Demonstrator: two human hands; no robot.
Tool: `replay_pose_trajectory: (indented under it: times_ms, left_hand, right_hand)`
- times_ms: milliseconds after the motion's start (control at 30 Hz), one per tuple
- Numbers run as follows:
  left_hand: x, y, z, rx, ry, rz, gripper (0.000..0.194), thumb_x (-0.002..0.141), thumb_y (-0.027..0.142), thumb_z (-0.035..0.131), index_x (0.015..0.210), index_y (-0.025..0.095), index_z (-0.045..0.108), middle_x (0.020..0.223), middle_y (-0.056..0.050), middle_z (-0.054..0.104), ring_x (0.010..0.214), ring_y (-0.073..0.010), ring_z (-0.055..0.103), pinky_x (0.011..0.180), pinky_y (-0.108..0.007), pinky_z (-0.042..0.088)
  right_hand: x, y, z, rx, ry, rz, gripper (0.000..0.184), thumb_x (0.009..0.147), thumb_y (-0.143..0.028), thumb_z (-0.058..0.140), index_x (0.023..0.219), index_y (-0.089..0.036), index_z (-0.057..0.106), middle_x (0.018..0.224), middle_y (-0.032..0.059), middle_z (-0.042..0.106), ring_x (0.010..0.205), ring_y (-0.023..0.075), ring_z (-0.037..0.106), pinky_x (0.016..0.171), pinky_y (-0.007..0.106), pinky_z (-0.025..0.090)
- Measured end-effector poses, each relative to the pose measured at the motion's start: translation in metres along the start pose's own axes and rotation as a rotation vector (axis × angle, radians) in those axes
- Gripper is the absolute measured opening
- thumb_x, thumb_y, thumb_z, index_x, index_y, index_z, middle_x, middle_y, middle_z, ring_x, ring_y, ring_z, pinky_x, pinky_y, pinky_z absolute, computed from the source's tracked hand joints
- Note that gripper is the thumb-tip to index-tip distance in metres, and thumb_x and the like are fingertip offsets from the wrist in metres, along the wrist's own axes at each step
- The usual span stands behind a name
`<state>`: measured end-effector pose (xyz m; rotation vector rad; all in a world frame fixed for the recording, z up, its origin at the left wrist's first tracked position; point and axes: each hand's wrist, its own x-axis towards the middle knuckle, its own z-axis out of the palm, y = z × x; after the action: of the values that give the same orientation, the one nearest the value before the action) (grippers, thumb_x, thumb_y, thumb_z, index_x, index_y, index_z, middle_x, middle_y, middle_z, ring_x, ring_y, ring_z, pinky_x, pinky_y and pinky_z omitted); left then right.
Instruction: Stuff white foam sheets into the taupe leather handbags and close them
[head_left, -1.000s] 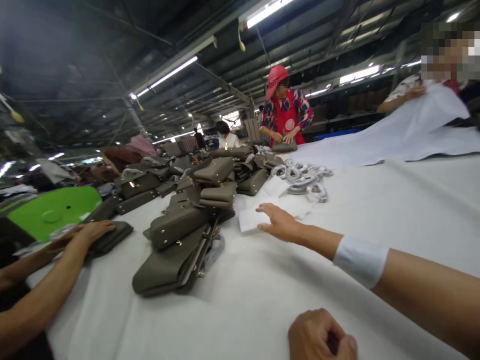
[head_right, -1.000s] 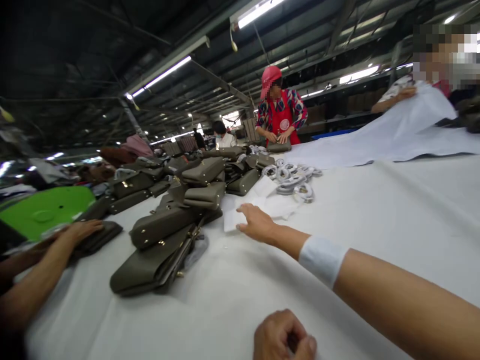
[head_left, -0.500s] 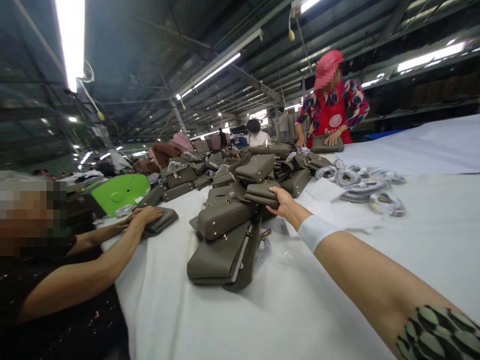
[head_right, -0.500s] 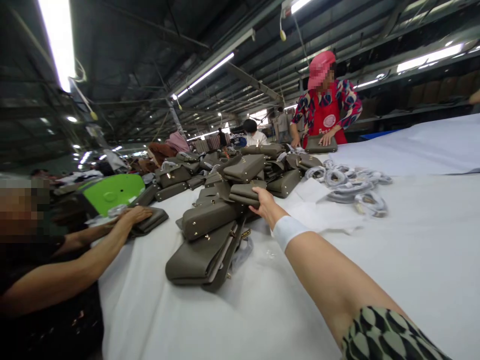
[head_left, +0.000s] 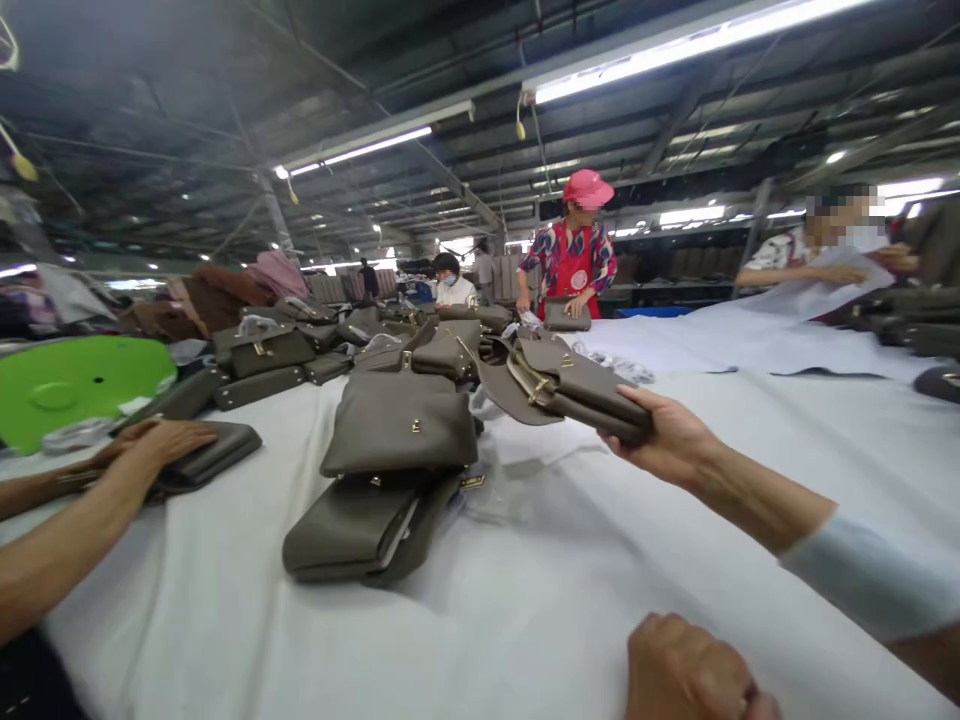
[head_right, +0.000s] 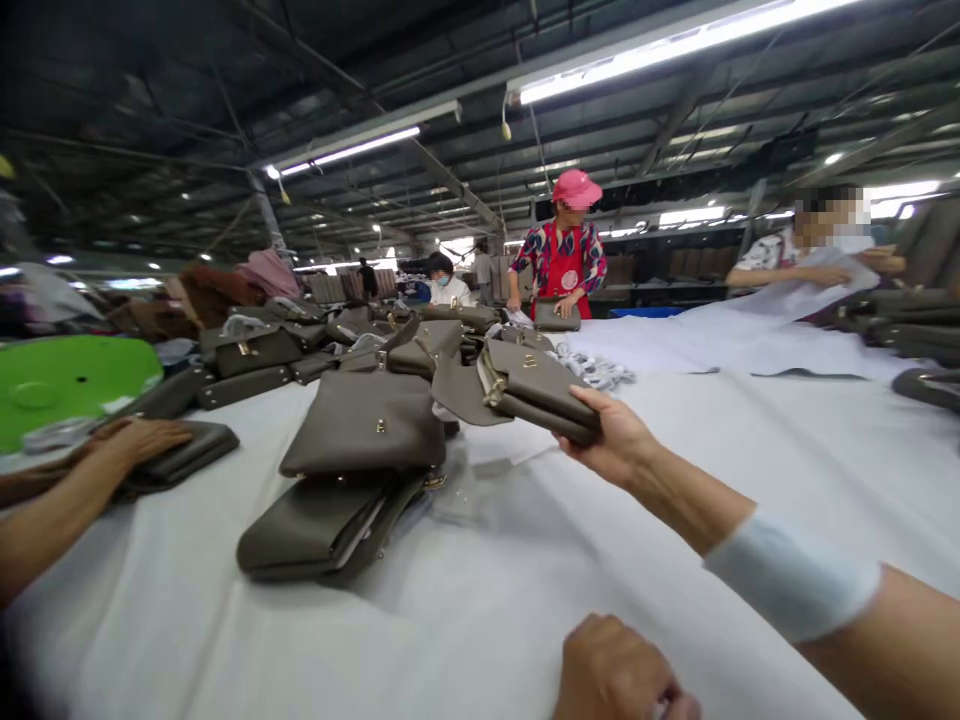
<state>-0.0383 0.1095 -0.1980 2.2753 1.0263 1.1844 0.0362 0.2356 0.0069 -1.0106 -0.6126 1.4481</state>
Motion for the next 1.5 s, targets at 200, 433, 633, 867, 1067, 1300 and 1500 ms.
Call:
replay_pose_trajectory:
  times_ms: [200, 433, 633, 867, 1067, 1300, 1500]
  left_hand:
    - [0.023, 0.017, -0.051, -0.776, 0.095, -0.357, 0.044, 0.081, 0.047, 0.059, 0.114, 0.019, 0.053, 0.111, -0.013, 0.061, 0.099, -0.0256, 0.057, 0.081, -0.038, 0.045]
    - [0.019, 0.079, -0.070, -1.404, 0.058, -0.562, 0.098, 0.068, 0.047, 0.076, 0.145, 0.032, 0.016, 0.145, -0.012, 0.037, 0.117, -0.0275, 0.054, 0.092, -0.037, 0.048]
    - [0.016, 0.141, -0.100, -1.186, -0.071, -0.611, 0.091, 0.067, 0.026, 0.079, 0.143, 0.032, 0.028, 0.132, -0.009, 0.054, 0.105, -0.0245, 0.060, 0.077, -0.028, 0.054]
    - [-0.020, 0.163, -0.110, -1.173, 0.226, -0.358, 0.097, 0.068, 0.052, 0.075, 0.146, 0.037, 0.019, 0.151, -0.008, 0.031, 0.130, -0.0298, 0.042, 0.087, -0.030, 0.052]
    - [-0.045, 0.178, -0.080, -0.997, 0.287, -0.545, 0.099, 0.062, 0.042, 0.082, 0.144, 0.028, 0.028, 0.134, -0.010, 0.053, 0.120, -0.0300, 0.053, 0.100, -0.039, 0.046]
    - [0.015, 0.157, -0.112, -1.186, 0.159, -0.674, 0.052, 0.082, 0.051, 0.062, 0.116, 0.012, 0.061, 0.110, -0.014, 0.068, 0.098, -0.0271, 0.066, 0.086, -0.038, 0.056]
    - [0.053, 0.136, -0.115, -0.980, -0.122, -0.529, 0.052, 0.075, 0.053, 0.070, 0.101, 0.008, 0.066, 0.080, -0.010, 0.072, 0.074, -0.0235, 0.069, 0.068, -0.033, 0.058]
  right_hand:
    - [-0.126, 0.016, -0.120, 0.104, 0.223, -0.225, 0.023, 0.079, -0.022, 0.067, 0.102, -0.022, 0.065, 0.104, 0.0043, 0.068, 0.080, 0.0189, 0.064, 0.060, 0.030, 0.059]
    - [-0.232, 0.090, -0.215, 0.378, 0.376, -0.121, 0.033, 0.070, -0.029, 0.077, 0.100, -0.018, 0.069, 0.111, 0.0078, 0.069, 0.094, 0.0244, 0.066, 0.076, 0.035, 0.060]
    - [-0.269, 0.104, -0.208, 0.472, 0.192, -0.098, 0.044, 0.073, -0.038, 0.073, 0.108, -0.012, 0.070, 0.120, 0.0146, 0.064, 0.115, 0.0318, 0.058, 0.102, 0.044, 0.048]
    - [-0.273, 0.147, -0.162, 0.577, 0.092, -0.266, 0.056, 0.081, -0.042, 0.068, 0.132, -0.024, 0.055, 0.131, 0.0073, 0.058, 0.128, 0.0274, 0.047, 0.110, 0.046, 0.038]
    - [-0.282, 0.183, -0.150, 0.320, 0.124, -0.290, 0.064, 0.077, -0.055, 0.065, 0.136, -0.038, 0.049, 0.134, 0.0000, 0.056, 0.131, 0.0244, 0.044, 0.109, 0.040, 0.037]
    - [-0.291, 0.191, -0.179, -0.296, -0.303, -0.317, 0.045, 0.071, -0.060, 0.067, 0.098, -0.025, 0.073, 0.089, 0.0074, 0.070, 0.081, 0.0248, 0.066, 0.078, 0.038, 0.052]
    - [-0.318, 0.093, -0.186, -0.858, 0.067, -0.827, 0.021, 0.088, -0.037, 0.056, 0.085, -0.020, 0.070, 0.077, 0.0054, 0.066, 0.073, 0.0177, 0.061, 0.068, 0.028, 0.047]
